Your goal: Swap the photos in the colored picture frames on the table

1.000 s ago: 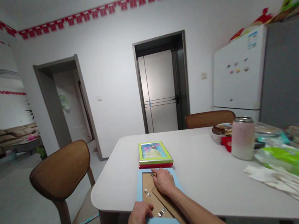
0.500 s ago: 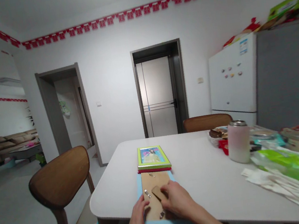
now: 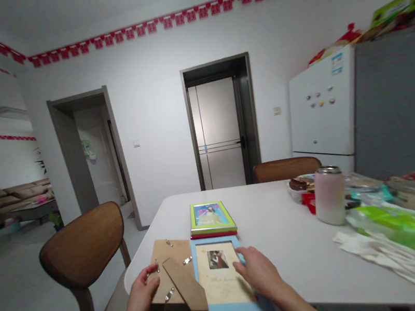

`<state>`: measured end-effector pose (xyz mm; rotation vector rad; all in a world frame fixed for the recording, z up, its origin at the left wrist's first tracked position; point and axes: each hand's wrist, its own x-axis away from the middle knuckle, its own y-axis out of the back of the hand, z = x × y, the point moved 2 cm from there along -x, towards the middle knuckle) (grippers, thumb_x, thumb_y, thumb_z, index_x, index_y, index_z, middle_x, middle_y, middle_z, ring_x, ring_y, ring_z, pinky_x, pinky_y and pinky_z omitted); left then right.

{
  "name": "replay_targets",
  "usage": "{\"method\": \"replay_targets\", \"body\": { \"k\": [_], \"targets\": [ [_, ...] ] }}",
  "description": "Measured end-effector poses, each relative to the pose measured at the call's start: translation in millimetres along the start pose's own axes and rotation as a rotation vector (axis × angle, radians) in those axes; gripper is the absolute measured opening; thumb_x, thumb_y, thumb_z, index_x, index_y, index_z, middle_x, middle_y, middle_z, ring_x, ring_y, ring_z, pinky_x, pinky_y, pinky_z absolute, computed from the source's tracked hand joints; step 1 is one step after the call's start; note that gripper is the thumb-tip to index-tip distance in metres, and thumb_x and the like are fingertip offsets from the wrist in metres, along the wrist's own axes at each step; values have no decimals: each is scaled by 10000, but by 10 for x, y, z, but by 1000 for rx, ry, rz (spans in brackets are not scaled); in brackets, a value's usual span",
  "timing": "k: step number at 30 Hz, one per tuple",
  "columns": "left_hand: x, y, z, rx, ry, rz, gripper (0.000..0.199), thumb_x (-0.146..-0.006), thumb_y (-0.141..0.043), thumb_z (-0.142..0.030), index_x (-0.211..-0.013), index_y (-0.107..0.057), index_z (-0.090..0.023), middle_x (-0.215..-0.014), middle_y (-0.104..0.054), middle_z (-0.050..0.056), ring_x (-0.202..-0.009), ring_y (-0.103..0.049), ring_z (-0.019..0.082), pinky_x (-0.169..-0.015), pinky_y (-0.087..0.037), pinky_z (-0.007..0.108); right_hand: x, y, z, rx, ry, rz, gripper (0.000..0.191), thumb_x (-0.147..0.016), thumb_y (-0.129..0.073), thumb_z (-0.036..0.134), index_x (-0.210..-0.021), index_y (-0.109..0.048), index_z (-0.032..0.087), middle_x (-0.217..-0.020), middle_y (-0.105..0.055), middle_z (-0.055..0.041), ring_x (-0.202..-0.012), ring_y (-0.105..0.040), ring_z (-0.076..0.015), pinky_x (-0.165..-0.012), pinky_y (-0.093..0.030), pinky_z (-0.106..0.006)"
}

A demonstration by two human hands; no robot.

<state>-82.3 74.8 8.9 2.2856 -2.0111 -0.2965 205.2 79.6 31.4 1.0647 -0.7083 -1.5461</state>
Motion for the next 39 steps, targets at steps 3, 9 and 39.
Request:
{"method": "replay_targets", "body": {
  "k": [3,9,39],
  "targets": [
    [-53,162,55,-110,11,-17,303,-708,-431,-134,-1011,-430,-136,-887,-618,41,-697,-604,132,-625,-457,221,-23,-109,-263,74,-53,49,444,-676,-445,276,-1076,-524,99,-963,-615,-148,-858,-565,-221,-756,-392,-298],
    [-159,365,58,-441,6,-85,410,-601,-574,-191,-999,-479,-181,-692,-602,-20,-718,-586,190,-646,-409,253,-55,-85,-323,23,-166,12,434,-614,-450,219,-1017,-556,99,-973,-619,-159,-906,-567,-238,-754,-402,-286],
    [517,-341,-141,-510,-239,-166,337,-758,-398,-303,-1059,-441,-158,-1010,-585,88,-906,-557,212,-750,-415,294,119,70,-562,-85,-201,-46,420,-668,-404,250,-1013,-592,101,-749,-648,-83,-703,-585,-185,-640,-396,-247]
  ]
}}
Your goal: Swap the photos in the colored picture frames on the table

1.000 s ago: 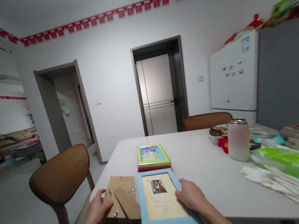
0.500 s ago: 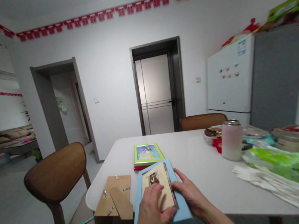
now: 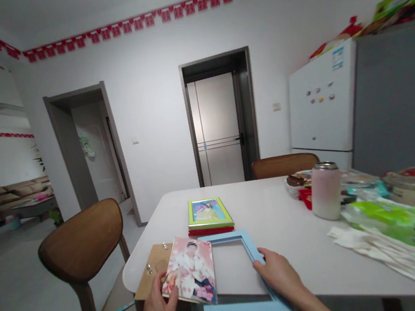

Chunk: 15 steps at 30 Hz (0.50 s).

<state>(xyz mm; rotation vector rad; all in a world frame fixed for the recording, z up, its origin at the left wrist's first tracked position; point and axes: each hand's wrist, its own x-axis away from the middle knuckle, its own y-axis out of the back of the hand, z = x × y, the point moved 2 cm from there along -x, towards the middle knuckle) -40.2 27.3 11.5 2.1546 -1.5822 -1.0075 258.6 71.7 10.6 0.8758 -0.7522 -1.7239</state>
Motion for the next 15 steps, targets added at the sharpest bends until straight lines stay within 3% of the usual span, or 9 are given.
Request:
{"method": "replay_targets", "body": {
  "k": [4,7,11,15],
  "targets": [
    [74,23,66,-238,79,106,368,-776,-382,-349,-1108,-427,-196,-1025,-587,71,-874,-573,229,-710,-423,316,25,-12,15,108,20,-5,401,-681,-405,267,-992,-609,117,-849,-654,-106,-775,-591,-201,-702,-399,-260],
    [86,78,45,-312,29,89,365,-784,-368,-357,-1097,-444,-185,-1057,-565,75,-913,-553,226,-729,-422,320,33,-24,9,147,17,5,412,-695,-396,282,-1011,-598,115,-877,-651,-118,-796,-590,-210,-722,-400,-273],
    [110,67,-21,-315,-158,25,352,-786,-369,-344,-1061,-485,-158,-1029,-559,101,-956,-517,217,-804,-402,329,42,-43,3,171,22,29,432,-714,-360,298,-1037,-578,110,-929,-636,-132,-834,-583,-221,-739,-401,-295],
    [161,-91,-134,-288,-393,150,465,-695,-485,-302,-1137,-459,-159,-1204,-455,116,-1123,-386,253,-944,-301,405,44,-64,-13,169,34,20,421,-715,-358,300,-1022,-579,116,-962,-622,-141,-875,-572,-228,-754,-400,-303]
  ]
}}
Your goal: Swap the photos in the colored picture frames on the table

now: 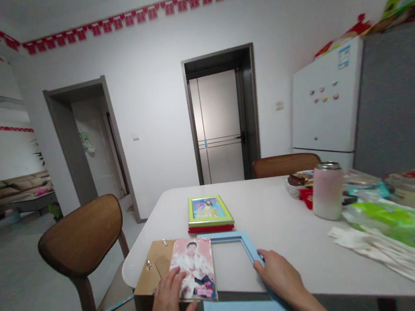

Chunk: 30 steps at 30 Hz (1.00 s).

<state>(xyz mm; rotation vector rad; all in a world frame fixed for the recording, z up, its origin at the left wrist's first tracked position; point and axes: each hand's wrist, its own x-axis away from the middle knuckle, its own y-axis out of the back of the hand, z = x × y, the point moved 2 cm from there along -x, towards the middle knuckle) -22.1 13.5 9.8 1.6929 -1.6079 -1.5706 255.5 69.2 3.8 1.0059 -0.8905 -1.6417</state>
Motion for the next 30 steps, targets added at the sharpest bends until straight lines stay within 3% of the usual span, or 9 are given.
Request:
{"method": "replay_targets", "body": {
  "k": [4,8,11,13,15,17,20,25,30],
  "targets": [
    [-44,-170,-89,27,-71,124,557,-613,-488,-168,-1168,-447,-203,-1276,-399,70,-1184,-318,256,-998,-208,456,17,-5,28,-10,38,-42,400,-702,-375,275,-1000,-586,110,-954,-613,-144,-877,-565,-230,-788,-391,-319],
    [-156,-198,-57,149,-44,77,485,-642,-418,-108,-1106,-517,-209,-1196,-495,62,-1131,-403,230,-984,-253,438,101,56,263,-194,159,-197,404,-668,-416,249,-1003,-582,95,-1025,-577,-145,-946,-521,-228,-880,-346,-333],
    [-288,-55,-86,441,41,-144,408,-705,-395,-145,-1087,-531,-191,-1146,-537,69,-1091,-449,215,-958,-310,395,186,23,558,-559,156,-53,388,-681,-427,289,-1006,-568,131,-976,-603,-107,-860,-554,-195,-807,-408,-322],
    [-371,22,-171,740,171,-280,331,-765,-396,-243,-1051,-547,-175,-1084,-577,79,-1039,-494,218,-919,-357,370,237,-57,757,-817,30,146,389,-688,-440,321,-1004,-550,123,-912,-622,-108,-756,-581,-181,-692,-453,-315],
    [-433,5,-305,1063,304,-315,349,-785,-401,-369,-995,-562,-141,-996,-617,101,-963,-545,233,-856,-410,362,276,-133,920,-1072,-91,305,374,-707,-433,351,-982,-536,119,-882,-630,-114,-694,-594,-166,-613,-464,-294],
    [-467,-92,-438,1334,379,-283,424,-760,-431,-457,-972,-557,-112,-956,-629,119,-917,-569,241,-814,-436,351,276,-150,1006,-1302,-136,326,346,-737,-392,364,-967,-518,139,-893,-635,-104,-704,-605,-156,-598,-468,-274],
    [-460,-272,-511,1511,420,-223,501,-696,-511,-479,-1025,-521,-102,-1015,-604,130,-939,-559,239,-810,-438,321,190,-53,923,-1420,-137,174,336,-748,-342,303,-1013,-482,152,-891,-648,-86,-757,-614,-163,-596,-479,-261],
    [-333,-390,-384,1155,456,-39,528,-690,-522,-247,-1173,-395,-77,-1175,-493,154,-1063,-476,202,-895,-370,275,-40,114,497,-1130,-195,188,434,-669,-351,167,-1077,-484,102,-751,-675,-82,-658,-630,-179,-570,-484,-271],
    [-189,-380,-422,618,271,123,539,-620,-492,-124,-1155,-438,-100,-1247,-427,123,-1161,-365,207,-996,-248,322,-162,5,310,-862,-155,262,451,-624,-323,138,-1007,-554,74,-662,-672,-74,-588,-623,-174,-516,-457,-245]
  ]
}}
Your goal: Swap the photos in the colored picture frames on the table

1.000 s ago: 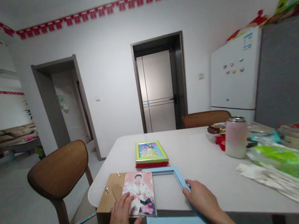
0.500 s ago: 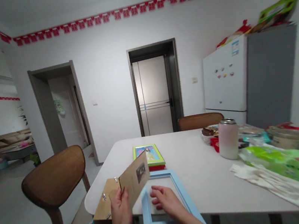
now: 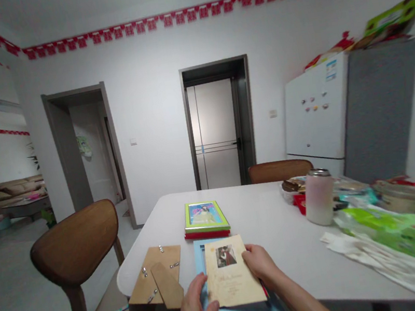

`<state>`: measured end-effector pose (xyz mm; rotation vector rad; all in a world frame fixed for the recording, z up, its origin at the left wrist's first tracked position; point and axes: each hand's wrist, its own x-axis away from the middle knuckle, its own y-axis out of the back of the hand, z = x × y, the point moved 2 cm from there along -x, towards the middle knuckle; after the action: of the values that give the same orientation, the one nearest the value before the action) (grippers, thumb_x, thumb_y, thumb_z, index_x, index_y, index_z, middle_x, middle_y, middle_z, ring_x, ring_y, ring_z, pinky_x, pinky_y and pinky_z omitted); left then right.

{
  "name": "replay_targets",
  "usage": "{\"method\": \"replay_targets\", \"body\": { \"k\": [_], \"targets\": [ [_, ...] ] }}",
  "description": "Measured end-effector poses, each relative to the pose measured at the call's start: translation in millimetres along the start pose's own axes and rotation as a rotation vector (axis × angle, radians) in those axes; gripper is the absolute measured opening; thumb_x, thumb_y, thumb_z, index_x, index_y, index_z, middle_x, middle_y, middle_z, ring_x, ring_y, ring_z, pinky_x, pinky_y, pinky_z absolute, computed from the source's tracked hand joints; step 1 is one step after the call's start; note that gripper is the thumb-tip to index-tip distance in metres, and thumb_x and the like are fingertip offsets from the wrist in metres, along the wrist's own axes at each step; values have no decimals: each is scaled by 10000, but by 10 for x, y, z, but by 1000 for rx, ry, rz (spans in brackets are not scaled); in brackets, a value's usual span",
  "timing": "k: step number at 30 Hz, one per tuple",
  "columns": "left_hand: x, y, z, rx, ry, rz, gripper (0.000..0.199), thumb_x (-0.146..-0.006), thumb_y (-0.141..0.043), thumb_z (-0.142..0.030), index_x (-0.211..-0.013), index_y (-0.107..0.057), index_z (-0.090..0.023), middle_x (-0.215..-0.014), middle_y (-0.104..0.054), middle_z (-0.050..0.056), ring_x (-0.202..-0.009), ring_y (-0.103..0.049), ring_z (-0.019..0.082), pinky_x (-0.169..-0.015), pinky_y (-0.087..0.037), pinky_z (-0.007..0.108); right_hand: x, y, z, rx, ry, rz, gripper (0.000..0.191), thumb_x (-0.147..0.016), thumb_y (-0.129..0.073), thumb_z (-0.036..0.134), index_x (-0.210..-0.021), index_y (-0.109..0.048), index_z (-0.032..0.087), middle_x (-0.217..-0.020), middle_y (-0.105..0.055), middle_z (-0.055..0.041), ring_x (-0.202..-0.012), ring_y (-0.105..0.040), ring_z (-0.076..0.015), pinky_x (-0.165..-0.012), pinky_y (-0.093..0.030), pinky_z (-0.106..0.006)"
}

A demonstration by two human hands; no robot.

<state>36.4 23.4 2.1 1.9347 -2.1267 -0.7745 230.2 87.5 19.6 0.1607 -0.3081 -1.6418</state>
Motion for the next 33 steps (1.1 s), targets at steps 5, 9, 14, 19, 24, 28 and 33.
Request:
{"method": "replay_targets", "body": {
  "k": [5,9,14,19,24,28,33],
  "targets": [
    [30,-29,32,-116,-125,49,564,-581,-514,-125,-1141,-463,-80,-1253,-411,152,-1168,-354,240,-1000,-262,372,-95,-79,-12,273,107,-69,424,-647,-310,162,-950,-596,83,-743,-671,-93,-658,-614,-166,-547,-426,-222],
    [19,16,65,-124,-150,73,546,-594,-523,-158,-1134,-473,-96,-1243,-425,148,-1155,-373,241,-990,-281,385,-68,-41,48,713,197,-201,333,-697,-349,224,-840,-634,130,-804,-653,-117,-738,-592,-181,-617,-394,-241],
    [29,52,17,-143,-141,118,547,-616,-510,-183,-1152,-455,-89,-1263,-400,146,-1170,-351,235,-998,-261,383,80,-95,19,1079,243,-287,347,-774,-307,305,-848,-615,161,-869,-576,-139,-795,-547,-231,-624,-383,-318],
    [38,49,-8,-151,-123,135,546,-628,-495,-192,-1166,-445,-116,-1274,-393,122,-1176,-345,220,-1003,-254,366,132,-174,-26,1174,300,-310,337,-798,-293,289,-875,-602,179,-963,-511,-137,-873,-488,-261,-672,-371,-389],
    [88,417,120,-275,-249,41,591,-605,-487,-153,-1192,-415,-135,-1309,-344,103,-1205,-293,207,-1007,-236,367,184,-155,32,1029,337,-308,344,-788,-346,334,-1020,-570,214,-1084,-505,-118,-978,-445,-251,-766,-344,-377],
    [69,916,431,-567,-79,-84,673,-561,-511,-137,-1219,-375,-172,-1343,-282,83,-1240,-209,224,-1014,-161,420,350,-432,239,852,503,-131,325,-769,-396,324,-991,-596,197,-1030,-558,-97,-949,-476,-208,-812,-328,-315],
    [-41,1118,799,-798,91,-150,563,-600,-472,-117,-1162,-435,-109,-1273,-398,115,-1194,-315,212,-991,-238,335,488,-1207,531,760,579,62,385,-740,-420,414,-1038,-563,215,-942,-598,-88,-900,-502,-227,-787,-338,-347]
  ]
}}
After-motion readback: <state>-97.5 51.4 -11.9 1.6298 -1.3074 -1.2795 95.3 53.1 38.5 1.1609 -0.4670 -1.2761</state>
